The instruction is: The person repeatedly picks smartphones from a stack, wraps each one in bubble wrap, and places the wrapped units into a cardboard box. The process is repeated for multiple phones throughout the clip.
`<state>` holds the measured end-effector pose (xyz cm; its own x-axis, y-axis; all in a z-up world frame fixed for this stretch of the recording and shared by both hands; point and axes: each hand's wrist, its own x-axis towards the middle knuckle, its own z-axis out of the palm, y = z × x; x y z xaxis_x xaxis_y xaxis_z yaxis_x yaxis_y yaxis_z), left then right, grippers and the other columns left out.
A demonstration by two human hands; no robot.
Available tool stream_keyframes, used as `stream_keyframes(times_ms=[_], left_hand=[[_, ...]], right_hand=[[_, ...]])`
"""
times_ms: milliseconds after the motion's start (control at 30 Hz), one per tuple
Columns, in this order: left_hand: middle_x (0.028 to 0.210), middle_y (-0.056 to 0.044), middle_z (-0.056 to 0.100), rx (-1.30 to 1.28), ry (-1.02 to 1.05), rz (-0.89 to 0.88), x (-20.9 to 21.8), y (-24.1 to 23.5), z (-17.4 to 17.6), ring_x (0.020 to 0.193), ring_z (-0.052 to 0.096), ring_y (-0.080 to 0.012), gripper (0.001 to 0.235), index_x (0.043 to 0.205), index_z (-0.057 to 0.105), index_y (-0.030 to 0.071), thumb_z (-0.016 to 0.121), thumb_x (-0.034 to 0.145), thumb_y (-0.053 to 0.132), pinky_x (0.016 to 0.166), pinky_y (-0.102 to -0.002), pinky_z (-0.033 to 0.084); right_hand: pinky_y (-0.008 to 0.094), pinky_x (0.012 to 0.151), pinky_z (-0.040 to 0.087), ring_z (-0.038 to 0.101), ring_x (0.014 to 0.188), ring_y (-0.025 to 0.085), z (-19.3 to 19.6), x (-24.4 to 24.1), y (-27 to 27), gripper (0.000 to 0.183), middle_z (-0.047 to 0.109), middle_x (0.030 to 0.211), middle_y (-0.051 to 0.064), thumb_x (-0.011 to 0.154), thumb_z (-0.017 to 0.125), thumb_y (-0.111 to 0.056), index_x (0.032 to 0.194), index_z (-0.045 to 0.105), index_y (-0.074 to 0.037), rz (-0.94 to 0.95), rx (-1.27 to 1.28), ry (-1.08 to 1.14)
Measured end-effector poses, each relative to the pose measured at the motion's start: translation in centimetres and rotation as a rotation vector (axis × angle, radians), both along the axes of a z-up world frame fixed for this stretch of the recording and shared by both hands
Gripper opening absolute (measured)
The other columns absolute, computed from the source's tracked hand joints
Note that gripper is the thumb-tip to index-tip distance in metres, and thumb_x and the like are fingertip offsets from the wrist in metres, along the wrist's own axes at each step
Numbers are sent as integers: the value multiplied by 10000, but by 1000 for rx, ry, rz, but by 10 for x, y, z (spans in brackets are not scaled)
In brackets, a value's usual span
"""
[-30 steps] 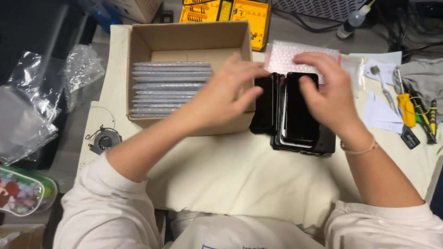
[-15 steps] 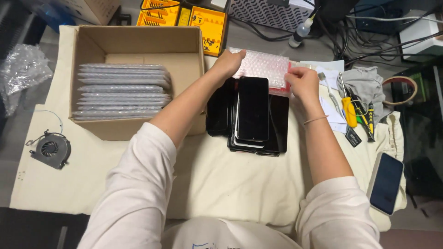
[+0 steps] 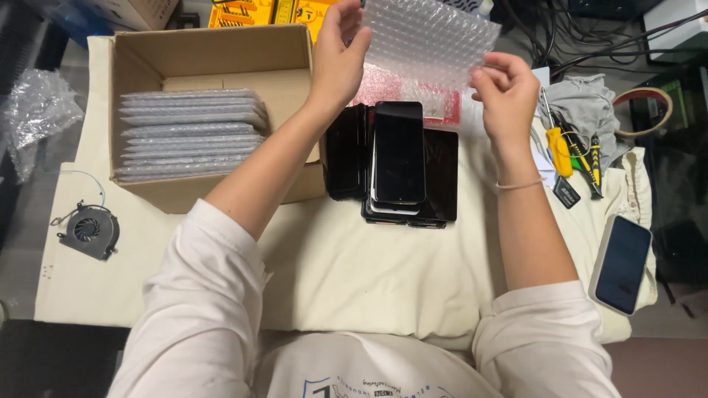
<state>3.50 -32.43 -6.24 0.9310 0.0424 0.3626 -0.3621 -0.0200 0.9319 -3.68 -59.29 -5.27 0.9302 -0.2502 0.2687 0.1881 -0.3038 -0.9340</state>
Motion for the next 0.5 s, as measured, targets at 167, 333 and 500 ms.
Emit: stream_keyframes(times_ms=[167,333,500], left_hand=[[1372,-93,639,86,-124,-88,-99,28,56,1292,637,-252,377,1379,525,128,592,1015,203,1062,-379,542],[1473,-182,559,281,-231,-121,-205,71,53,1411,527,-316,450,1454,491,18,595,1054,195,1230,-443,419],[1470,-236,552,325,-47,-216,-286,102,18,1362,530,-436,582,1459,552,42,721,914,159,1080,-524,479]], right_hand=[[227,778,512,622,884,96,41,-75,11,80,708,1020,34,1003,747,-80,1043,679,-73,-22,-180,-150],[200,535,474,587,692,84,30,-165,34,92,732,1012,75,982,714,-58,1067,712,-22,16,-41,65],[264,416,559,727,587,242,-8,-233,53,321,730,1065,264,880,706,7,1185,654,93,279,367,261]])
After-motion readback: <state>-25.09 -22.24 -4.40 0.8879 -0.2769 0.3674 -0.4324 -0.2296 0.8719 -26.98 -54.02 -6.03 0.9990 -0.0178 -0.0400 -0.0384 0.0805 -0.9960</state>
